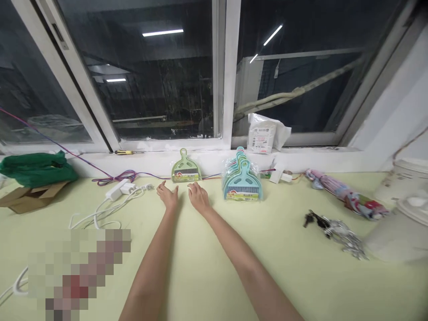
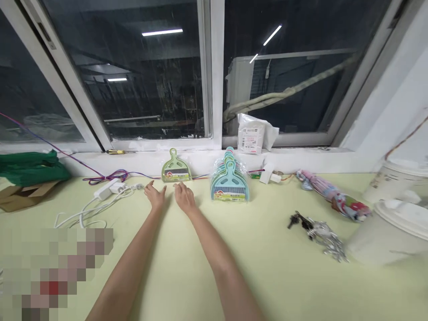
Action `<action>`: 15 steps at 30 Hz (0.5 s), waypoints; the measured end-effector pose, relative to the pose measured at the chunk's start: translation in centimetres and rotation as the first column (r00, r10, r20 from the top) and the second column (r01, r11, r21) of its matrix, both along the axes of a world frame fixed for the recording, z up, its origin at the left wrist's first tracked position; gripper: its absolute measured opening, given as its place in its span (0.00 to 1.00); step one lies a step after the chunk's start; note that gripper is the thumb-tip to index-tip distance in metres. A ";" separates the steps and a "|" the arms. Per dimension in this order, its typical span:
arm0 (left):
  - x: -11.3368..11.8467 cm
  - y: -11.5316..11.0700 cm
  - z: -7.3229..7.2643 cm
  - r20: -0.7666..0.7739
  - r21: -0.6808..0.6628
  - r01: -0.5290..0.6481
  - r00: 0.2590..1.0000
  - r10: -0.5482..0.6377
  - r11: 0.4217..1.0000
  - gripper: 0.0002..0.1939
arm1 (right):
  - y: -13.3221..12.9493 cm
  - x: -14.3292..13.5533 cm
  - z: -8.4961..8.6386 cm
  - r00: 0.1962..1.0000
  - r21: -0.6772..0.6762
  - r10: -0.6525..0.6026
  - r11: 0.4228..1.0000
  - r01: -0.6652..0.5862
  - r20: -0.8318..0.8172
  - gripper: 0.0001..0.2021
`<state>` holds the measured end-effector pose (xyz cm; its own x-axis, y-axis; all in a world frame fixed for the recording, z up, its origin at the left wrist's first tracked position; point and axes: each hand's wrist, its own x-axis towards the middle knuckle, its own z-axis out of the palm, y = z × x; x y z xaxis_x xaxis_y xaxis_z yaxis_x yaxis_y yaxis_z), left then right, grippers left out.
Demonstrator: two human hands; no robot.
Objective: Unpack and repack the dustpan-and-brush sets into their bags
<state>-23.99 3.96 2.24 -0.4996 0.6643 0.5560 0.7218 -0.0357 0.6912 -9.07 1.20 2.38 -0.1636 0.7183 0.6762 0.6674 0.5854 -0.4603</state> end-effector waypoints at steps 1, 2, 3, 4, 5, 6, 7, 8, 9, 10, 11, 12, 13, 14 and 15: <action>0.2 -1.3 -0.1 -0.005 0.019 0.017 1.000 -0.017 1.000 0.27 | -1.8 0.9 0.3 1.000 0.004 -0.005 1.000 0.005 0.004 0.13; 0.4 -2.7 -0.1 -0.003 0.026 0.037 0.999 -0.037 0.999 0.24 | -3.3 2.3 0.6 0.998 0.005 -0.055 0.998 0.055 -0.027 0.13; 0.7 -4.0 -0.2 0.007 0.024 0.056 0.998 -0.056 0.998 0.21 | -4.6 4.1 1.0 0.984 -0.002 -0.150 0.989 0.151 -0.091 0.13; 1.0 -5.4 -0.2 0.023 0.017 0.074 0.997 -0.074 0.997 0.20 | -5.7 6.3 1.4 0.941 -0.031 -0.287 0.958 0.286 -0.176 0.14; 1.4 -6.6 -0.3 0.045 0.008 0.089 0.995 -0.089 0.996 0.19 | -6.5 8.8 1.8 0.850 -0.089 -0.450 0.892 0.444 -0.274 0.15; 1.8 -7.9 -0.4 0.072 -0.002 0.100 0.992 -0.100 0.995 0.18 | -7.1 11.5 2.0 0.731 -0.159 -0.585 0.807 0.569 -0.351 0.17; 2.3 -9.1 -0.4 0.102 -0.013 0.108 0.989 -0.106 0.994 0.17 | -7.5 14.3 2.1 0.629 -0.223 -0.675 0.730 0.647 -0.385 0.18; 2.8 -10.1 -0.5 0.133 -0.024 0.117 0.985 -0.113 0.993 0.16 | -7.8 16.9 2.0 0.555 -0.280 -0.740 0.664 0.693 -0.381 0.17; 3.4 -11.1 -0.6 0.161 -0.034 0.134 0.979 -0.127 0.990 0.16 | -8.0 19.3 1.7 0.514 -0.332 -0.784 0.615 0.715 -0.348 0.16; 4.0 -12.0 -0.6 0.185 -0.042 0.158 0.972 -0.148 0.987 0.15 | -8.2 21.3 1.3 0.522 -0.377 -0.800 0.599 0.706 -0.294 0.14; 4.6 -12.8 -0.7 0.205 -0.047 0.189 0.963 -0.176 0.981 0.15 | -8.3 22.9 0.8 0.568 -0.406 -0.787 0.613 0.678 -0.241 0.12; 5.2 -13.5 -0.7 0.220 -0.051 0.224 0.953 -0.208 0.973 0.14 | -8.4 24.0 0.3 0.606 -0.407 -0.768 0.630 0.661 -0.207 0.10; 5.7 -14.1 -0.8 0.232 -0.055 0.258 0.943 -0.239 0.965 0.14 | -8.5 24.8 -0.2 0.630 -0.392 -0.754 0.646 0.656 -0.188 0.09; 6.2 -14.6 -0.8 0.242 -0.062 0.288 0.933 -0.266 0.956 0.14 | -8.5 25.2 -0.6 0.647 -0.372 -0.741 0.660 0.653 -0.181 0.08; 6.6 -15.1 -0.8 0.251 -0.069 0.313 0.924 -0.287 0.947 0.14 | -8.4 25.4 -0.8 0.652 -0.352 -0.736 0.668 0.655 -0.182 0.07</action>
<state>-17.38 -11.12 1.45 -0.3754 0.8518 0.3654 0.5052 -0.1424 0.8512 16.32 -7.22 1.53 0.6213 0.6749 0.3981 0.6439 -0.1502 -0.7502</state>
